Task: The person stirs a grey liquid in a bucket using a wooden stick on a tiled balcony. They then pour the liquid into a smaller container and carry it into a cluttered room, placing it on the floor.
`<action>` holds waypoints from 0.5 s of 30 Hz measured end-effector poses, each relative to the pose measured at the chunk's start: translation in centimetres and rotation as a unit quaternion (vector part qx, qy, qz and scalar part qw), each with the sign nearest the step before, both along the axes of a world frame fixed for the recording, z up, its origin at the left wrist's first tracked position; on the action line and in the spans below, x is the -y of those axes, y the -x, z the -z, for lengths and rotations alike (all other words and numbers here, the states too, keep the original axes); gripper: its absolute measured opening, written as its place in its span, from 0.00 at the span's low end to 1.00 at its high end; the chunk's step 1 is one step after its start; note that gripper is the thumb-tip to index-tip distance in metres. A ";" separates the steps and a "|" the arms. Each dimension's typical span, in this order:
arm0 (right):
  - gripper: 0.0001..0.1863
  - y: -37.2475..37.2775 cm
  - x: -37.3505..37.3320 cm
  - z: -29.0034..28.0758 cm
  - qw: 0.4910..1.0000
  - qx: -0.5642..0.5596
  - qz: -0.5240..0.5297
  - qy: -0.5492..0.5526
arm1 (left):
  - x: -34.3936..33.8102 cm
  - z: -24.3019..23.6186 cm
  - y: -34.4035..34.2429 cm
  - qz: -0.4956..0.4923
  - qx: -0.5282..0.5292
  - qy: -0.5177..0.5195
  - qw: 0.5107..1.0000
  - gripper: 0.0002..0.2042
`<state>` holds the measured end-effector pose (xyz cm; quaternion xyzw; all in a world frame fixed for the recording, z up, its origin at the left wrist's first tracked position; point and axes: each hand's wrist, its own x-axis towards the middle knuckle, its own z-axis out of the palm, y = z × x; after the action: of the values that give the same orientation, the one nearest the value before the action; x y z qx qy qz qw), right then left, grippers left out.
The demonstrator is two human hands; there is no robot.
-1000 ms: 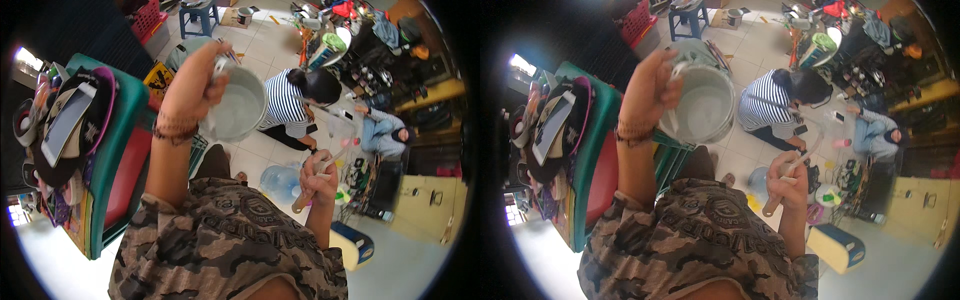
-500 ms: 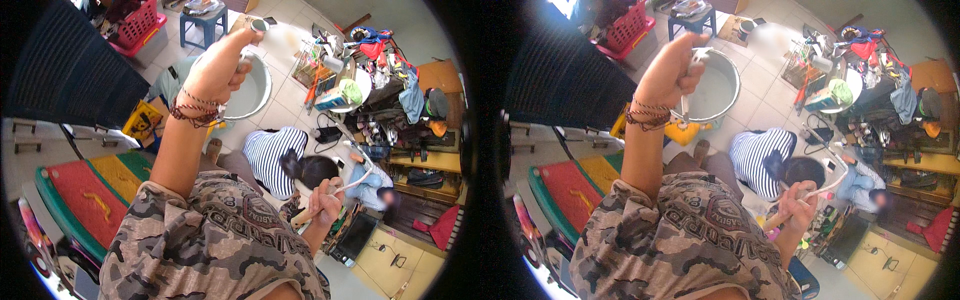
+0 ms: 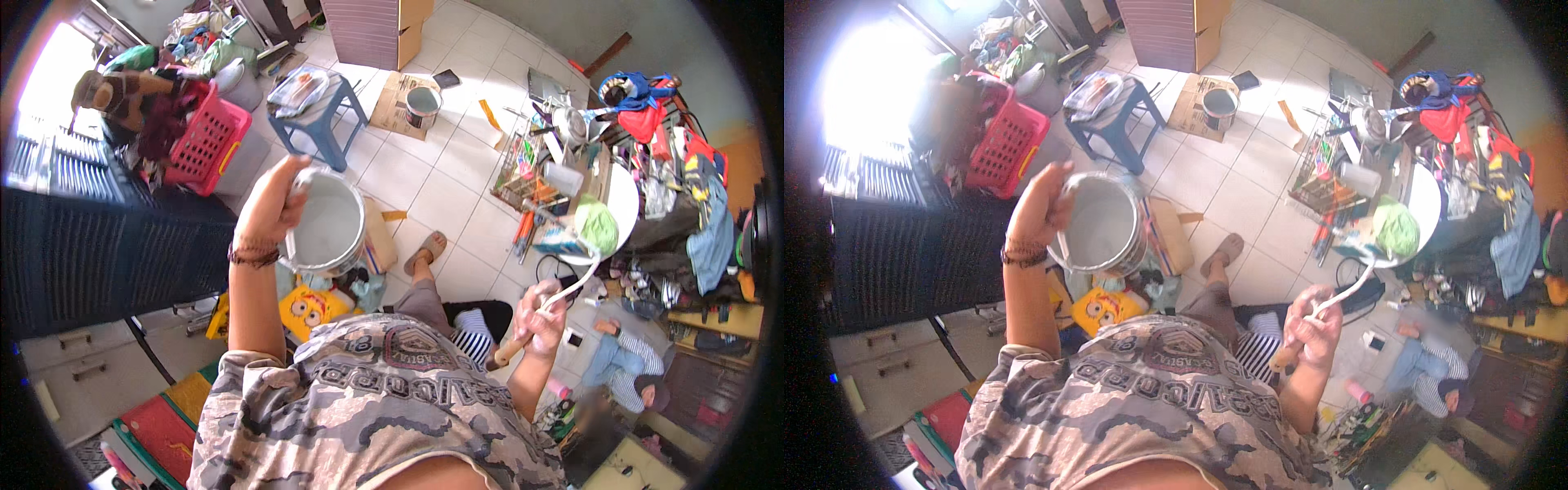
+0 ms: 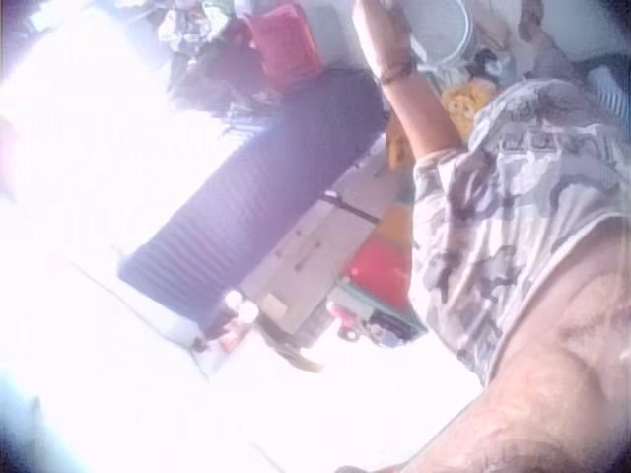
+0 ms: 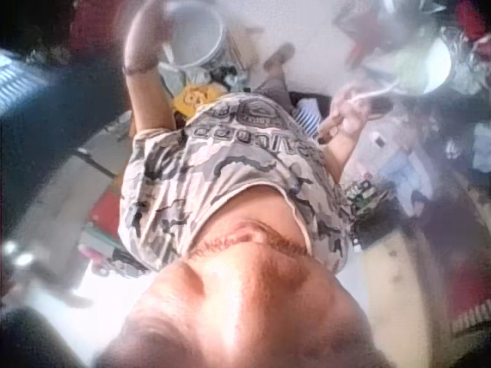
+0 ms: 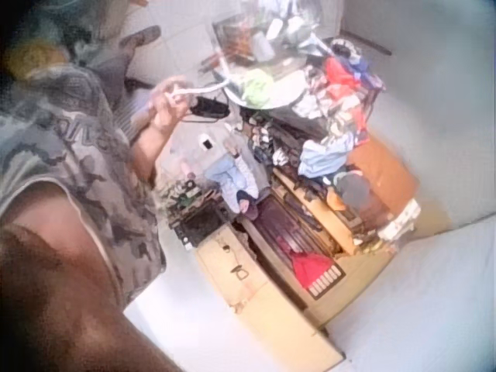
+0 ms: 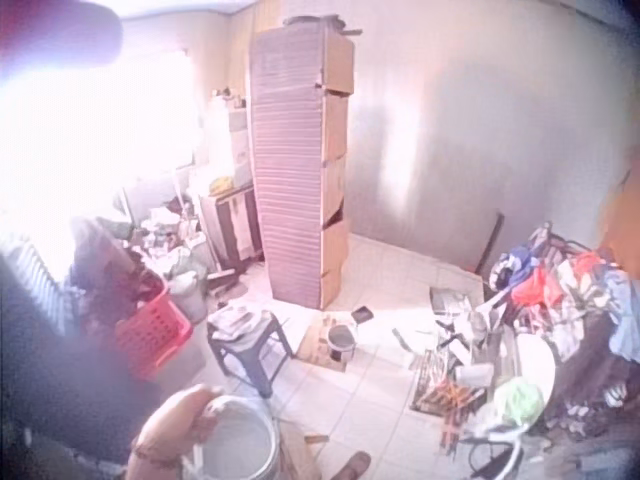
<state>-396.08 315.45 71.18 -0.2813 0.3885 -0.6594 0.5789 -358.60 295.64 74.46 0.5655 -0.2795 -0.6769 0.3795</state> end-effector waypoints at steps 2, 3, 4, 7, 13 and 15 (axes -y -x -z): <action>0.23 4.9 4.6 1.7 0.996 -0.026 0.037 -0.072 | 4.4 1.4 2.3 -0.063 0.092 -0.046 0.993 0.11; 0.22 6.4 6.9 1.4 0.991 -0.038 0.073 -0.107 | 6.5 2.5 3.7 -0.053 0.099 -0.097 0.989 0.11; 0.20 8.1 8.9 1.3 0.988 -0.011 0.082 -0.133 | 7.9 3.1 4.8 -0.051 0.112 -0.154 0.980 0.10; 0.20 14.1 15.0 0.9 0.984 -0.070 0.036 -0.157 | 13.7 7.2 7.4 -0.080 0.112 -0.148 0.979 0.11; 0.20 20.0 33.6 -2.0 0.971 -0.179 -0.009 -0.158 | 29.4 7.7 16.0 -0.073 0.075 -0.091 0.990 0.10; 0.20 21.7 40.0 -2.2 0.970 -0.194 -0.037 -0.141 | 35.1 6.7 20.0 -0.067 0.049 -0.073 0.994 0.09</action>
<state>-417.81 275.47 73.35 -0.3334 0.5717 -0.5091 0.5504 -378.56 260.58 67.72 0.6414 -0.2088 -0.6403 0.3675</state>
